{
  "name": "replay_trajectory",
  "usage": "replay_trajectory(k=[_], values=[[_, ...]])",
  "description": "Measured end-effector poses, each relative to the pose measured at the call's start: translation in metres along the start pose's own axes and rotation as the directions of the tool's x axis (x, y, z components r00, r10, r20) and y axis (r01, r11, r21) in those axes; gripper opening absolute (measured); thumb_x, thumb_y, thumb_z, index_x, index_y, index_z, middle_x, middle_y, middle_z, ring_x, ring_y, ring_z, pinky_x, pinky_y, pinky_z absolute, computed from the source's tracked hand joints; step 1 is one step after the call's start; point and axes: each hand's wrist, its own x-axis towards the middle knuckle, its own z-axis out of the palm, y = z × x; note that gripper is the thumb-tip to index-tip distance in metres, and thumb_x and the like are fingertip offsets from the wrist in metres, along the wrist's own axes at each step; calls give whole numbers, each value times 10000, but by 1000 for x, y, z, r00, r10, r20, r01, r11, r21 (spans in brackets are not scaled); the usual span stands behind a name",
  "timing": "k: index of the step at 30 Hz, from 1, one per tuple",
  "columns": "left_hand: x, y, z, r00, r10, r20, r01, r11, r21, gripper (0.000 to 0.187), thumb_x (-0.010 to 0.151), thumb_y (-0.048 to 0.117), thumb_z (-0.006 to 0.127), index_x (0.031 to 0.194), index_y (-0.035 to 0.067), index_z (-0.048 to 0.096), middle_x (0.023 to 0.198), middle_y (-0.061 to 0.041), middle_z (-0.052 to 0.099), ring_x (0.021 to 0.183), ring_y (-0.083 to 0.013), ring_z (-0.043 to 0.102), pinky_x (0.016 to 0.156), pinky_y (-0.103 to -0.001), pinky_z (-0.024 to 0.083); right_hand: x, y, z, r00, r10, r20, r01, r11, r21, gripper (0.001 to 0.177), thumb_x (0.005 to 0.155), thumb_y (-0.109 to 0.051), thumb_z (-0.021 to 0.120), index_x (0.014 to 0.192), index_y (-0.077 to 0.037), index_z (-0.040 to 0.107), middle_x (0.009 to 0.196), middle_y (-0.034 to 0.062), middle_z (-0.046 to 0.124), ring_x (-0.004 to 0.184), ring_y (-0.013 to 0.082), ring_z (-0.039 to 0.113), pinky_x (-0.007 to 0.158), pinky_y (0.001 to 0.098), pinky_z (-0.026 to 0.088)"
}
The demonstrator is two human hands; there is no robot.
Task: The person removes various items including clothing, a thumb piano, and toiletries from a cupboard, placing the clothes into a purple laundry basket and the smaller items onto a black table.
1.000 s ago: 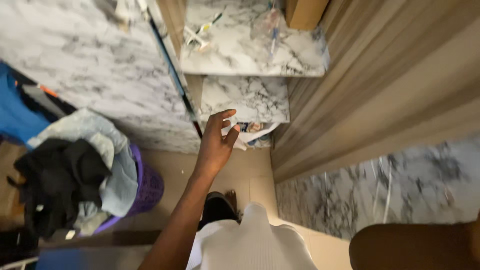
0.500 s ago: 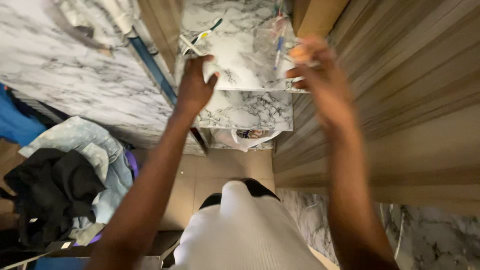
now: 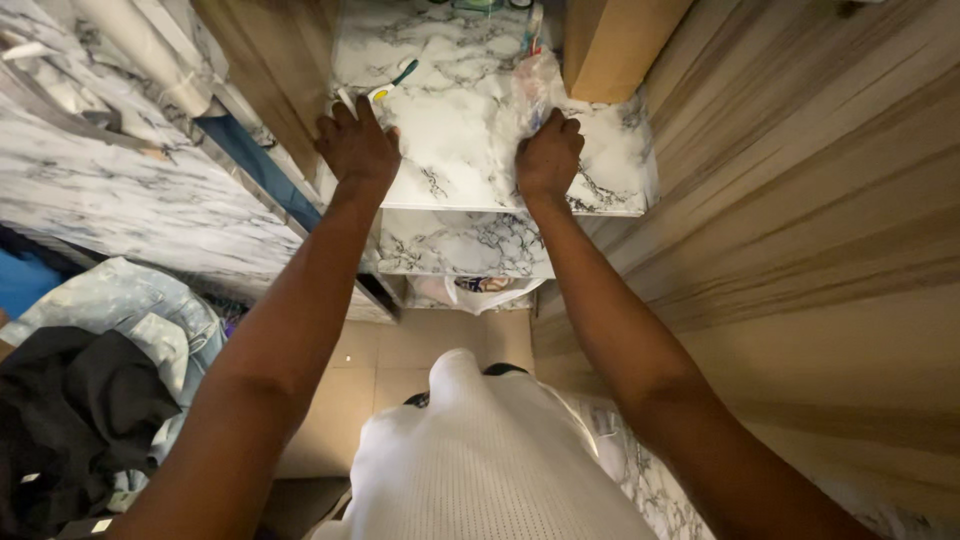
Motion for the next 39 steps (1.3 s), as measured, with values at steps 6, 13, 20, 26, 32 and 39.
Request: replay_trajectory(k=[6,13,20,26,32,39], values=[[14,7,-8,999,-34,-17,35,996,77,754,848,285,721,1495,72,398,1414,-188,446,1213,-450,442,871,-612,493,6,-14,-5,998,65,-21,-65,998,1,353,854,-167,701,1160,-44,576,1193,196,550,1082,407,564,805,514,556],[25,1,-20,990,-11,139,-3,995,100,520,870,225,716,1311,12,540,1323,-199,562,1198,-424,506,887,-529,545,50,0,23,986,165,-19,-166,968,-187,327,1002,-190,581,1294,-47,543,1234,178,555,1144,384,563,833,566,551],[7,42,-3,913,1,407,42,994,-98,380,950,257,577,1199,-30,565,1174,-245,651,1063,-386,670,881,-494,559,67,-9,38,998,40,37,-39,999,-34,477,941,-228,625,1407,-201,525,1444,196,427,1250,432,479,902,614,513],[4,79,59,974,134,185,-69,945,-320,384,965,274,532,1111,-81,545,1077,-300,675,982,-460,683,869,-533,554,71,-32,24,896,-256,363,316,942,-113,483,928,-494,660,1380,-390,529,1594,104,294,1376,458,262,953,716,377],[-7,80,52,981,1,195,87,892,-444,379,933,279,541,1135,-39,511,965,-289,712,920,-458,699,847,-537,550,24,-9,-1,900,-428,83,426,904,41,394,877,-332,738,1268,-293,709,1412,88,563,1330,394,472,950,624,469],[-50,102,9,987,-20,162,112,807,-580,595,884,159,561,1448,67,392,928,-270,722,868,-477,687,793,-568,528,-81,3,-57,873,-482,-78,486,842,235,346,908,-118,717,1251,-158,734,1353,112,635,1362,384,529,1026,521,478]])
